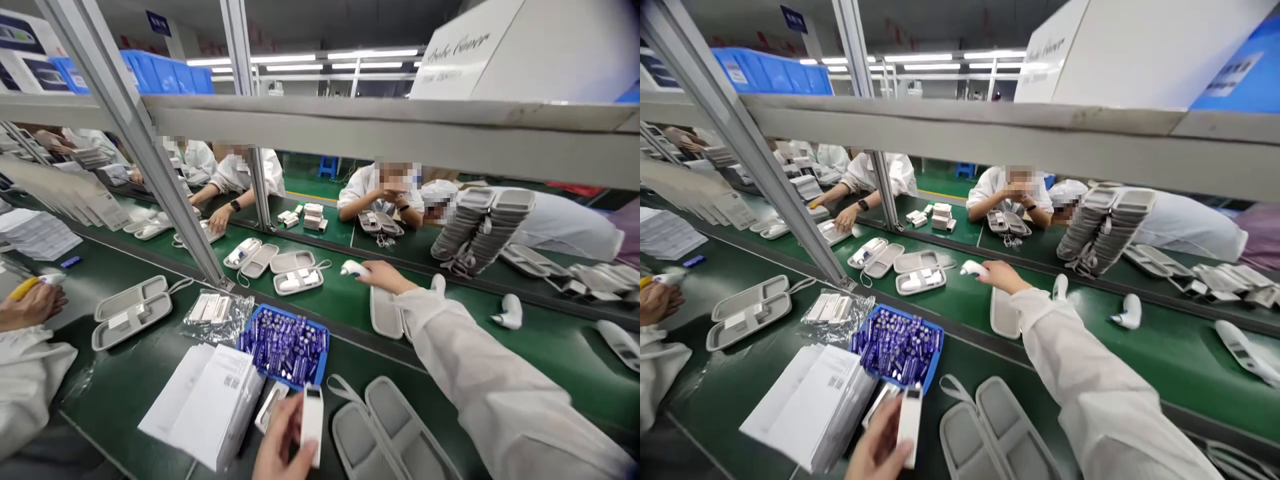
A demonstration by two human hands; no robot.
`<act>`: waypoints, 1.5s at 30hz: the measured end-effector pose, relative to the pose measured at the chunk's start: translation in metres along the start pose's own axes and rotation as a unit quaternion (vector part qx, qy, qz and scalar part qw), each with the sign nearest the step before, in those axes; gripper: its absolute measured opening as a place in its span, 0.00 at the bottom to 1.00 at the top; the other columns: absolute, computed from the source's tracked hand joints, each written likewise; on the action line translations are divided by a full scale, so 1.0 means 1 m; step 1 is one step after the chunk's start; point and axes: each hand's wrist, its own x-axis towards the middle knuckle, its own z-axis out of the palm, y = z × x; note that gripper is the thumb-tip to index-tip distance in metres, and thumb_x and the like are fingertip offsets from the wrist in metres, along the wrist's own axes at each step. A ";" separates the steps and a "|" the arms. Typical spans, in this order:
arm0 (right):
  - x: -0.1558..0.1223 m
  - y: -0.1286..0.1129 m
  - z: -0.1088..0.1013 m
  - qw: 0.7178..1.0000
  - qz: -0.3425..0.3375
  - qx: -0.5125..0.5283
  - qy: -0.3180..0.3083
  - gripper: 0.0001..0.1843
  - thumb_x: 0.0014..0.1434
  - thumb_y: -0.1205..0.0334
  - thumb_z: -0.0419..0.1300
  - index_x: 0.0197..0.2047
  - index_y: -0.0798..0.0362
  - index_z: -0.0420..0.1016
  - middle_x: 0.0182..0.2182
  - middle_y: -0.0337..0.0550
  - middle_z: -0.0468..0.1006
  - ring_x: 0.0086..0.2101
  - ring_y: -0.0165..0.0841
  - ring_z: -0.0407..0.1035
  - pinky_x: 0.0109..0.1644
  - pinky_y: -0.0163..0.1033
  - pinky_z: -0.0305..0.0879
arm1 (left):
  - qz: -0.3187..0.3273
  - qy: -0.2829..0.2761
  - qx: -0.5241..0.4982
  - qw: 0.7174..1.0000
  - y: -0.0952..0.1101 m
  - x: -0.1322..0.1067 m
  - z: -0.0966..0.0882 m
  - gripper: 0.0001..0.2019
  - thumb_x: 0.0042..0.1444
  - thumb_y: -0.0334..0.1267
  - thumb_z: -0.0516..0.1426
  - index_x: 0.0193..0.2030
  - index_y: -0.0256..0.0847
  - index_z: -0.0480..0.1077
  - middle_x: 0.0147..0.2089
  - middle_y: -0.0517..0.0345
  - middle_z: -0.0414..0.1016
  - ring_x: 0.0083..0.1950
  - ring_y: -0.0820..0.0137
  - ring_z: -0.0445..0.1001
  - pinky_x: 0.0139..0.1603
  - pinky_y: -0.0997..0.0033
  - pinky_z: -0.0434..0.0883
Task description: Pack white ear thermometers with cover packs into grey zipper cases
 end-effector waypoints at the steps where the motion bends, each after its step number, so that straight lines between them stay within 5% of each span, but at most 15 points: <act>1: -0.018 -0.003 -0.002 0.999 0.017 0.038 0.011 0.10 0.56 0.59 0.66 0.38 0.58 0.77 0.36 0.47 0.80 0.40 0.41 0.73 0.49 0.44 0.64 | -0.035 0.002 -0.075 0.997 0.007 0.003 0.004 0.26 0.53 0.49 0.65 0.59 0.49 0.74 0.55 0.48 0.77 0.53 0.57 0.77 0.53 0.61 0.75; 4: -0.090 -0.025 0.001 0.986 0.057 0.146 0.051 0.20 0.62 0.49 0.58 0.47 0.57 0.75 0.38 0.48 0.81 0.37 0.39 0.73 0.41 0.40 0.66 | -0.097 -0.011 -0.195 0.976 0.023 0.012 0.019 0.29 0.51 0.48 0.68 0.60 0.48 0.71 0.60 0.49 0.74 0.60 0.57 0.74 0.60 0.60 0.70; 7: -0.177 -0.060 0.028 0.957 0.100 0.245 0.118 0.29 0.63 0.39 0.52 0.53 0.55 0.71 0.39 0.48 0.80 0.35 0.38 0.73 0.37 0.40 0.67 | -0.096 -0.053 -0.217 0.970 0.033 0.011 0.039 0.29 0.51 0.48 0.68 0.60 0.49 0.70 0.62 0.50 0.73 0.61 0.58 0.72 0.61 0.61 0.69; 9: -0.229 -0.081 0.057 0.898 0.139 0.370 0.192 0.33 0.55 0.34 0.59 0.51 0.53 0.72 0.36 0.46 0.79 0.33 0.39 0.71 0.36 0.41 0.66 | -0.075 -0.090 -0.209 0.971 0.037 0.002 0.052 0.30 0.51 0.48 0.68 0.60 0.47 0.69 0.59 0.49 0.74 0.58 0.59 0.74 0.58 0.62 0.71; 12: -0.283 -0.099 0.095 0.851 0.170 0.442 0.228 0.34 0.47 0.31 0.64 0.44 0.52 0.72 0.32 0.42 0.76 0.33 0.39 0.69 0.37 0.42 0.67 | -0.040 -0.132 -0.178 0.974 0.040 -0.019 0.068 0.34 0.48 0.46 0.70 0.61 0.44 0.67 0.46 0.51 0.76 0.45 0.64 0.76 0.45 0.67 0.73; 16: -0.322 -0.099 0.114 0.809 0.179 0.509 0.232 0.33 0.51 0.30 0.62 0.46 0.50 0.69 0.37 0.44 0.77 0.37 0.40 0.72 0.42 0.43 0.69 | -0.051 -0.168 -0.164 0.971 0.045 -0.042 0.080 0.28 0.50 0.44 0.69 0.56 0.44 0.68 0.46 0.51 0.75 0.45 0.64 0.76 0.46 0.66 0.73; 21: -0.342 -0.091 0.107 0.718 0.193 0.619 0.253 0.34 0.49 0.32 0.65 0.47 0.50 0.68 0.33 0.40 0.76 0.33 0.37 0.71 0.38 0.41 0.69 | -0.142 -0.267 -0.237 0.923 0.051 -0.045 0.079 0.23 0.55 0.45 0.64 0.57 0.42 0.71 0.57 0.45 0.74 0.57 0.57 0.74 0.57 0.58 0.70; 23: -0.347 -0.085 0.104 0.699 0.199 0.635 0.263 0.35 0.50 0.31 0.64 0.47 0.50 0.68 0.32 0.41 0.75 0.31 0.37 0.71 0.36 0.41 0.68 | -0.130 -0.285 -0.216 0.925 0.051 -0.040 0.074 0.20 0.57 0.43 0.61 0.56 0.42 0.73 0.58 0.46 0.73 0.59 0.56 0.72 0.59 0.57 0.68; 27: -0.356 -0.068 0.099 0.750 0.203 0.557 0.295 0.35 0.52 0.31 0.62 0.50 0.50 0.68 0.37 0.45 0.77 0.36 0.40 0.72 0.39 0.43 0.68 | 0.063 -0.266 0.012 0.962 0.055 -0.031 0.060 0.23 0.56 0.33 0.60 0.59 0.44 0.71 0.54 0.50 0.72 0.57 0.60 0.72 0.60 0.58 0.67; 32: -0.354 -0.060 0.093 0.851 0.132 0.422 0.283 0.29 0.53 0.35 0.63 0.45 0.51 0.70 0.36 0.42 0.75 0.37 0.38 0.69 0.42 0.40 0.65 | 0.150 -0.319 0.131 0.927 0.071 -0.028 0.053 0.40 0.53 0.26 0.61 0.70 0.47 0.49 0.52 0.53 0.74 0.53 0.65 0.75 0.59 0.61 0.69; 34: -0.351 -0.062 0.091 0.847 0.107 0.462 0.241 0.29 0.53 0.34 0.64 0.43 0.51 0.70 0.35 0.40 0.74 0.35 0.36 0.68 0.39 0.39 0.64 | 0.194 -0.353 0.152 0.903 0.081 -0.028 0.052 0.33 0.55 0.26 0.61 0.65 0.47 0.55 0.51 0.53 0.75 0.52 0.65 0.76 0.57 0.63 0.71; 37: -0.352 -0.063 0.090 0.764 0.112 0.623 0.128 0.31 0.49 0.31 0.65 0.37 0.52 0.72 0.29 0.39 0.73 0.28 0.31 0.65 0.33 0.36 0.62 | 0.380 -0.394 0.225 0.806 0.094 -0.032 0.051 0.17 0.62 0.27 0.57 0.56 0.46 0.67 0.53 0.54 0.77 0.60 0.65 0.72 0.59 0.64 0.68; 41: -0.374 -0.065 0.097 0.652 0.120 0.746 -0.067 0.28 0.48 0.38 0.71 0.39 0.54 0.78 0.31 0.43 0.78 0.30 0.31 0.71 0.35 0.35 0.65 | 0.613 -0.342 0.269 0.659 0.101 -0.044 0.047 0.09 0.63 0.37 0.61 0.49 0.55 0.74 0.51 0.68 0.81 0.61 0.67 0.69 0.61 0.64 0.61; 45: -0.400 -0.074 0.117 0.587 0.114 0.784 -0.166 0.30 0.45 0.47 0.76 0.49 0.52 0.80 0.37 0.42 0.81 0.35 0.31 0.75 0.40 0.34 0.67 | 0.702 -0.278 0.253 0.605 0.096 -0.047 0.045 0.07 0.62 0.45 0.61 0.45 0.64 0.77 0.54 0.81 0.79 0.58 0.70 0.67 0.65 0.66 0.59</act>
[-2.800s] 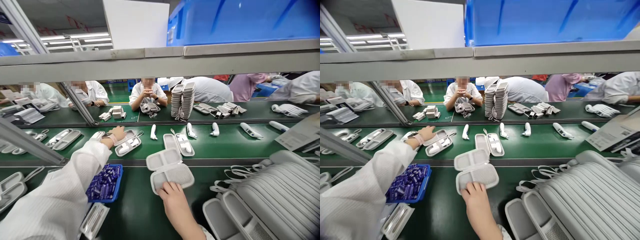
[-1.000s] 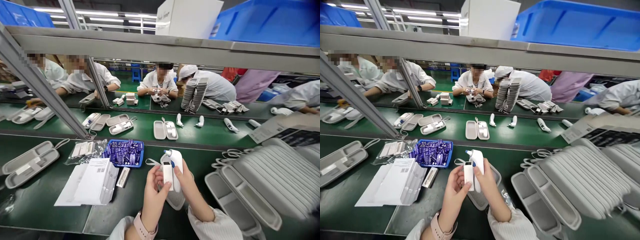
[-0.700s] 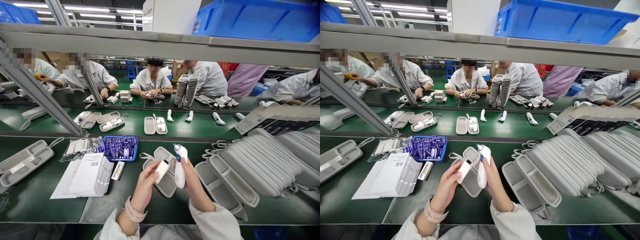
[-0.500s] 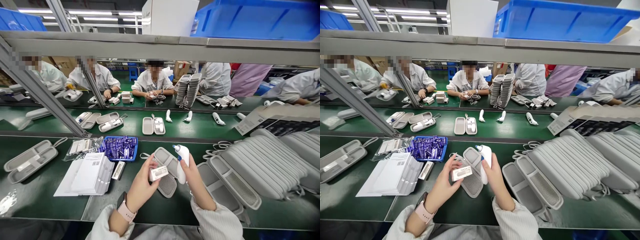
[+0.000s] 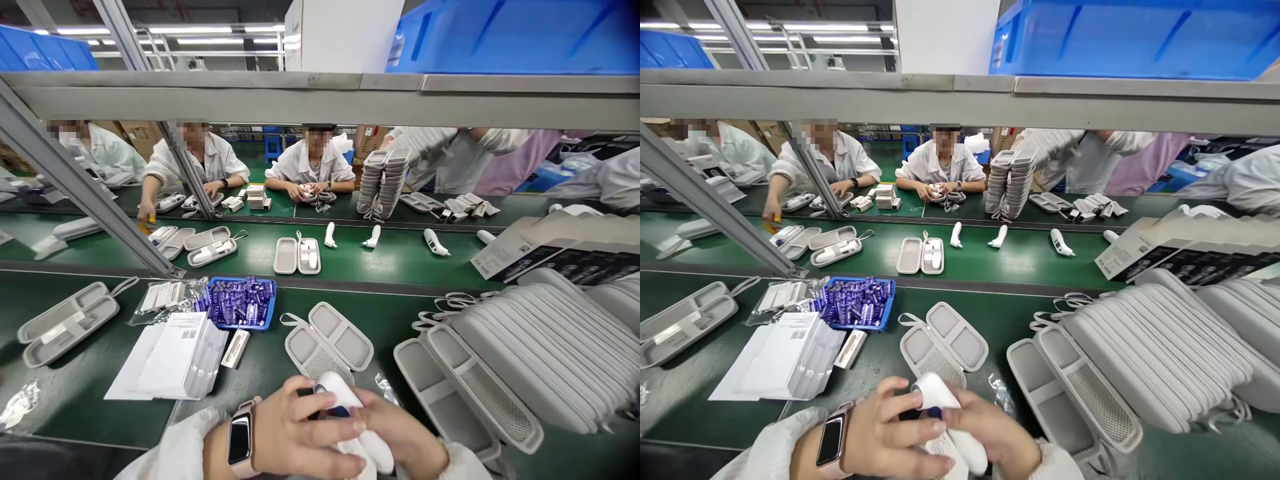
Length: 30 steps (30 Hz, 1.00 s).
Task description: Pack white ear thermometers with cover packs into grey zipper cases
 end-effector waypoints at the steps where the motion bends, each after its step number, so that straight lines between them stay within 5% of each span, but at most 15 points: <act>1: -0.002 0.007 0.000 1.000 0.004 0.015 -0.006 0.31 0.44 0.49 0.77 0.50 0.52 0.80 0.39 0.43 0.82 0.38 0.32 0.75 0.43 0.34 0.68 | 0.008 0.005 0.016 1.000 0.000 -0.002 0.001 0.07 0.62 0.44 0.60 0.45 0.64 0.77 0.57 0.83 0.76 0.60 0.70 0.64 0.67 0.65 0.57; 5: -0.006 0.018 -0.011 0.997 -0.019 0.048 0.052 0.39 0.35 0.59 0.81 0.52 0.52 0.77 0.43 0.45 0.82 0.42 0.37 0.76 0.46 0.37 0.69 | -0.024 -0.043 0.028 0.998 0.000 -0.014 0.009 0.10 0.65 0.40 0.56 0.47 0.62 0.77 0.64 0.83 0.70 0.67 0.70 0.58 0.73 0.62 0.51; 8: -0.006 0.005 -0.028 0.986 -0.056 0.059 0.146 0.35 0.36 0.58 0.80 0.49 0.51 0.76 0.35 0.42 0.82 0.33 0.37 0.77 0.38 0.39 0.71 | -0.125 -0.070 -0.004 0.990 -0.001 -0.023 0.034 0.19 0.66 0.35 0.51 0.61 0.59 0.68 0.68 0.67 0.68 0.69 0.66 0.60 0.70 0.56 0.56; 10: -0.002 -0.013 -0.037 0.969 -0.106 0.051 0.217 0.36 0.38 0.55 0.79 0.51 0.50 0.74 0.33 0.43 0.81 0.31 0.39 0.77 0.36 0.42 0.72 | -0.299 -0.093 -0.001 0.950 -0.004 -0.022 0.064 0.24 0.66 0.36 0.51 0.68 0.46 0.60 0.69 0.48 0.65 0.68 0.59 0.64 0.66 0.53 0.63; 12: 0.007 -0.034 -0.044 0.936 -0.187 0.029 0.297 0.36 0.38 0.54 0.78 0.51 0.49 0.73 0.34 0.43 0.81 0.32 0.41 0.77 0.36 0.43 0.72 | -0.468 -0.151 0.014 0.871 -0.008 -0.017 0.098 0.34 0.62 0.46 0.58 0.70 0.30 0.56 0.70 0.32 0.61 0.68 0.49 0.63 0.64 0.46 0.65; 13: 0.013 -0.043 -0.047 0.916 -0.228 0.015 0.329 0.36 0.38 0.55 0.78 0.51 0.49 0.73 0.35 0.43 0.81 0.32 0.40 0.76 0.36 0.42 0.72 | -0.512 -0.181 0.016 0.839 -0.011 -0.014 0.112 0.41 0.57 0.52 0.62 0.69 0.27 0.57 0.70 0.30 0.60 0.69 0.43 0.60 0.67 0.40 0.61; 15: 0.028 -0.056 -0.050 0.888 -0.283 -0.017 0.363 0.36 0.37 0.55 0.78 0.50 0.49 0.73 0.36 0.42 0.80 0.33 0.39 0.75 0.38 0.42 0.73 | -0.526 -0.227 -0.001 0.820 -0.015 -0.013 0.126 0.44 0.49 0.58 0.65 0.66 0.29 0.62 0.70 0.32 0.60 0.73 0.38 0.53 0.71 0.34 0.51; 17: 0.044 -0.059 -0.053 0.882 -0.296 -0.046 0.363 0.36 0.36 0.54 0.78 0.49 0.49 0.73 0.37 0.42 0.80 0.35 0.39 0.75 0.40 0.43 0.73 | -0.486 -0.268 -0.044 0.831 -0.019 -0.019 0.120 0.39 0.48 0.55 0.67 0.63 0.36 0.66 0.70 0.39 0.62 0.75 0.41 0.49 0.72 0.33 0.45; 22: 0.086 -0.028 -0.052 0.895 -0.257 -0.148 0.334 0.35 0.36 0.47 0.76 0.47 0.51 0.73 0.38 0.45 0.81 0.36 0.41 0.76 0.41 0.47 0.74 | -0.400 -0.355 -0.149 0.832 -0.029 -0.049 0.068 0.37 0.38 0.44 0.75 0.56 0.42 0.70 0.68 0.44 0.65 0.74 0.43 0.51 0.69 0.32 0.50; 26: 0.110 0.001 -0.048 0.887 -0.239 -0.203 0.338 0.32 0.38 0.49 0.75 0.46 0.51 0.74 0.38 0.43 0.81 0.38 0.41 0.75 0.44 0.47 0.73 | -0.451 -0.296 -0.168 0.825 -0.027 -0.056 0.062 0.09 0.53 0.41 0.68 0.37 0.43 0.75 0.53 0.53 0.75 0.66 0.50 0.63 0.62 0.41 0.62; 30: 0.111 0.018 -0.052 0.867 -0.226 -0.254 0.364 0.30 0.40 0.51 0.73 0.46 0.52 0.74 0.38 0.44 0.80 0.39 0.41 0.75 0.46 0.47 0.72 | -0.502 -0.219 -0.156 0.822 -0.011 -0.062 0.073 0.08 0.52 0.31 0.67 0.31 0.41 0.71 0.53 0.53 0.73 0.65 0.51 0.63 0.62 0.43 0.63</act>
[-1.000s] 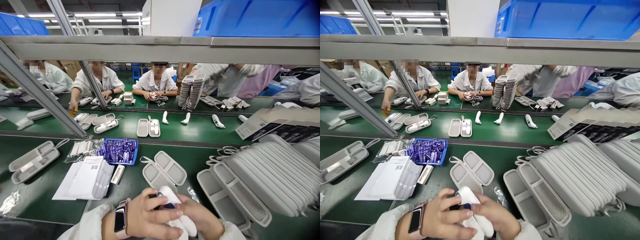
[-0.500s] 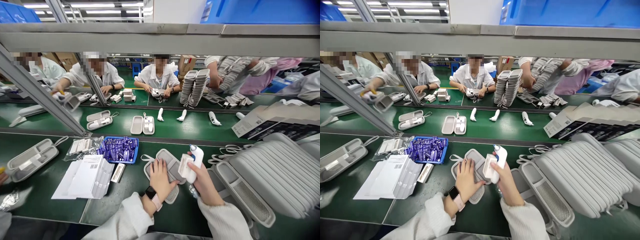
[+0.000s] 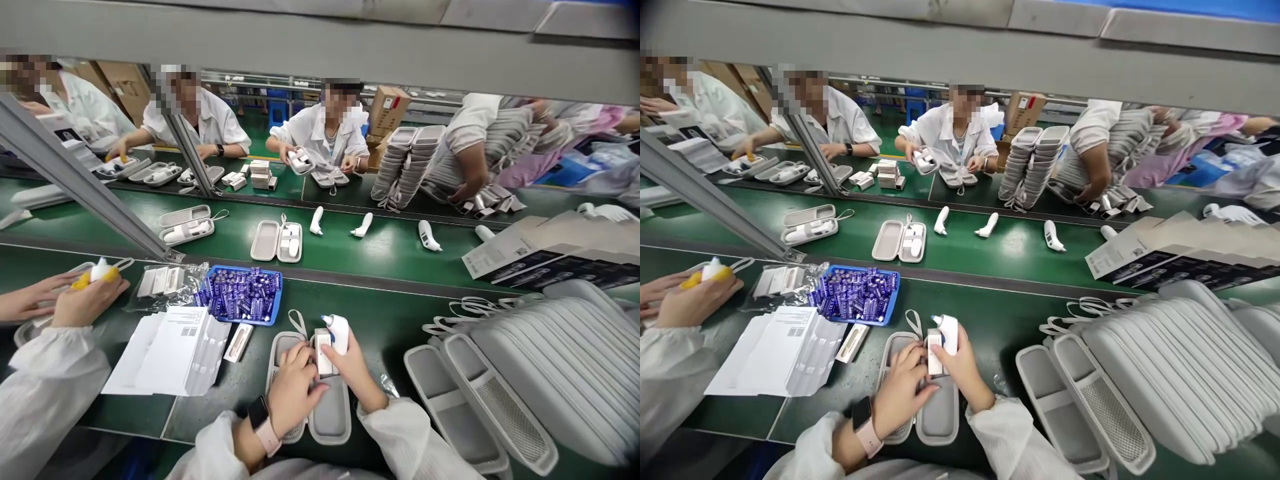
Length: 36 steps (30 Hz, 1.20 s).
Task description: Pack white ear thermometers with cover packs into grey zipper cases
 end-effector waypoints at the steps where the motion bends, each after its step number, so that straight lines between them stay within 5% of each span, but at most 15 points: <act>1: -0.002 0.003 -0.001 1.000 -0.001 -0.012 0.005 0.29 0.41 0.51 0.72 0.46 0.52 0.73 0.39 0.45 0.80 0.39 0.41 0.75 0.46 0.47 0.72 | -0.002 0.011 -0.011 1.000 0.000 -0.002 0.003 0.09 0.51 0.29 0.67 0.32 0.41 0.71 0.57 0.52 0.72 0.66 0.50 0.63 0.62 0.43 0.63; 6: -0.004 0.011 -0.002 0.998 -0.006 -0.062 0.015 0.28 0.44 0.53 0.70 0.48 0.53 0.72 0.40 0.46 0.80 0.40 0.42 0.74 0.47 0.48 0.71 | -0.032 0.079 -0.109 0.990 -0.001 0.004 -0.001 0.07 0.56 0.32 0.63 0.40 0.42 0.70 0.65 0.46 0.66 0.66 0.53 0.65 0.62 0.46 0.65; 11: -0.007 0.014 -0.005 0.994 -0.044 -0.101 -0.027 0.31 0.53 0.49 0.66 0.57 0.52 0.67 0.49 0.50 0.76 0.47 0.44 0.72 0.54 0.51 0.68 | -0.029 0.043 -0.088 0.995 -0.003 0.031 -0.007 0.27 0.60 0.29 0.57 0.66 0.45 0.60 0.67 0.46 0.67 0.67 0.55 0.66 0.62 0.47 0.64; 15: -0.008 0.005 -0.017 0.984 -0.125 -0.116 -0.046 0.26 0.64 0.44 0.53 0.59 0.49 0.66 0.56 0.51 0.68 0.57 0.45 0.64 0.64 0.54 0.59 | -0.038 0.029 -0.061 0.997 -0.005 0.036 -0.008 0.23 0.58 0.35 0.62 0.61 0.46 0.66 0.63 0.49 0.71 0.65 0.53 0.66 0.61 0.47 0.63; 19: 0.001 -0.015 -0.027 0.985 -0.066 -0.136 -0.083 0.17 0.65 0.51 0.54 0.52 0.49 0.70 0.48 0.46 0.73 0.50 0.42 0.69 0.59 0.49 0.64 | -0.009 0.013 -0.017 1.000 -0.005 0.028 -0.006 0.29 0.54 0.40 0.67 0.62 0.48 0.66 0.62 0.51 0.72 0.65 0.51 0.64 0.61 0.46 0.61; 22: 0.005 -0.026 -0.028 0.984 -0.038 -0.138 -0.104 0.25 0.63 0.57 0.56 0.62 0.49 0.60 0.47 0.45 0.75 0.46 0.39 0.71 0.55 0.47 0.67 | -0.019 0.076 0.034 0.996 -0.003 0.021 -0.002 0.34 0.53 0.42 0.68 0.65 0.44 0.62 0.63 0.47 0.68 0.65 0.50 0.63 0.60 0.46 0.60; 25: 0.001 -0.028 -0.021 0.976 -0.074 -0.188 -0.077 0.32 0.64 0.61 0.53 0.69 0.47 0.50 0.53 0.48 0.72 0.52 0.40 0.69 0.60 0.51 0.63 | -0.041 0.120 0.072 0.989 0.001 0.016 0.001 0.19 0.54 0.47 0.67 0.47 0.41 0.71 0.51 0.49 0.73 0.54 0.53 0.69 0.53 0.51 0.63; 28: -0.005 -0.024 -0.009 0.949 -0.122 -0.286 -0.043 0.33 0.60 0.58 0.59 0.67 0.48 0.56 0.60 0.52 0.67 0.60 0.46 0.63 0.64 0.56 0.58 | -0.020 0.081 0.098 0.992 0.003 0.013 0.002 0.11 0.59 0.44 0.64 0.34 0.41 0.70 0.38 0.57 0.73 0.44 0.60 0.70 0.46 0.56 0.61; 31: -0.009 -0.019 0.002 0.929 -0.148 -0.339 -0.002 0.38 0.54 0.56 0.65 0.66 0.50 0.58 0.57 0.54 0.70 0.56 0.49 0.65 0.61 0.59 0.60 | 0.001 0.065 0.105 0.992 0.004 0.007 -0.001 0.08 0.62 0.41 0.61 0.36 0.40 0.70 0.38 0.57 0.73 0.44 0.61 0.69 0.47 0.56 0.60; 36: -0.007 -0.018 0.010 0.917 -0.173 -0.360 0.019 0.35 0.55 0.60 0.61 0.66 0.49 0.61 0.51 0.52 0.70 0.53 0.48 0.66 0.59 0.59 0.63 | 0.005 0.041 0.150 0.988 0.010 -0.012 -0.006 0.14 0.59 0.48 0.63 0.46 0.42 0.73 0.43 0.54 0.73 0.46 0.57 0.68 0.46 0.54 0.61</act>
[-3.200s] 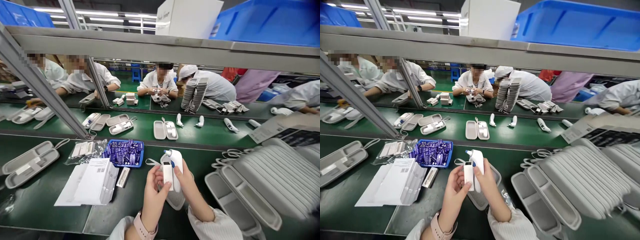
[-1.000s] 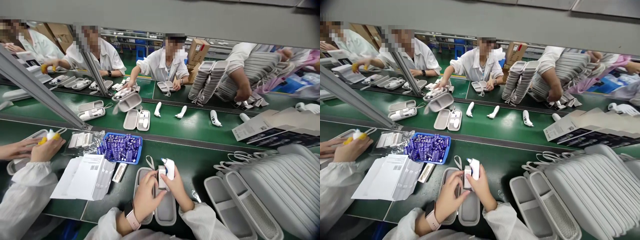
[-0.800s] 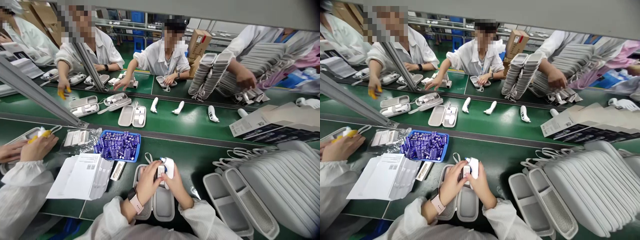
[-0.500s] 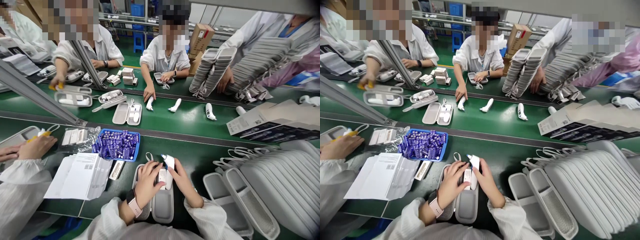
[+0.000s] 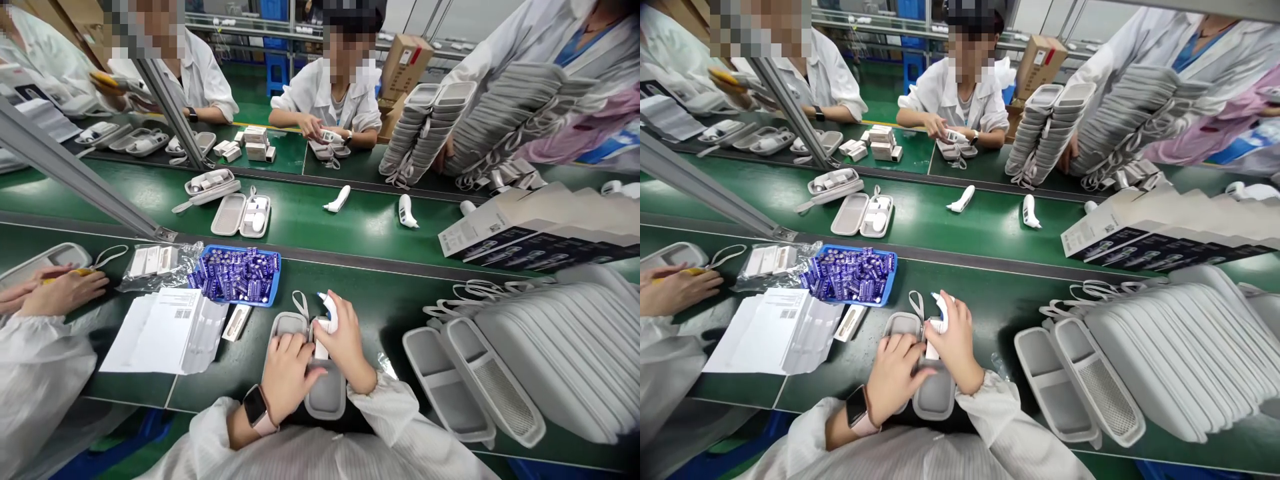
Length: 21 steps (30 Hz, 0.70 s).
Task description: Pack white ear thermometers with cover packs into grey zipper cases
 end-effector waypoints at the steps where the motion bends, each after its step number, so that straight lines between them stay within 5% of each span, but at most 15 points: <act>1: 0.000 0.000 0.000 1.000 -0.007 -0.008 0.003 0.35 0.55 0.60 0.61 0.66 0.49 0.62 0.50 0.52 0.70 0.53 0.48 0.65 0.59 0.59 0.63 | -0.005 -0.009 0.015 1.000 0.001 -0.003 -0.001 0.14 0.59 0.47 0.63 0.47 0.42 0.73 0.44 0.54 0.73 0.46 0.56 0.68 0.45 0.54 0.62; 5: 0.000 -0.002 0.001 0.999 -0.023 -0.025 0.016 0.35 0.54 0.61 0.61 0.65 0.49 0.62 0.50 0.51 0.69 0.53 0.48 0.64 0.60 0.60 0.61 | -0.018 -0.034 0.037 0.999 0.005 -0.006 0.001 0.06 0.59 0.38 0.63 0.41 0.41 0.73 0.43 0.54 0.72 0.46 0.57 0.68 0.44 0.55 0.64; 13: 0.000 -0.003 0.001 1.000 -0.012 -0.014 0.013 0.36 0.53 0.62 0.61 0.66 0.48 0.62 0.50 0.50 0.68 0.54 0.48 0.65 0.58 0.57 0.65 | -0.040 -0.033 0.041 0.998 0.015 0.000 0.002 0.05 0.59 0.34 0.62 0.42 0.38 0.74 0.43 0.49 0.72 0.45 0.54 0.68 0.43 0.52 0.66; 21: 0.000 -0.003 0.001 0.998 0.018 0.054 0.002 0.36 0.54 0.63 0.61 0.66 0.47 0.61 0.52 0.49 0.65 0.46 0.40 0.72 0.51 0.49 0.73 | 0.021 -0.024 -0.078 0.996 -0.011 0.001 0.007 0.03 0.59 0.35 0.63 0.35 0.43 0.73 0.38 0.59 0.72 0.43 0.65 0.70 0.43 0.64 0.69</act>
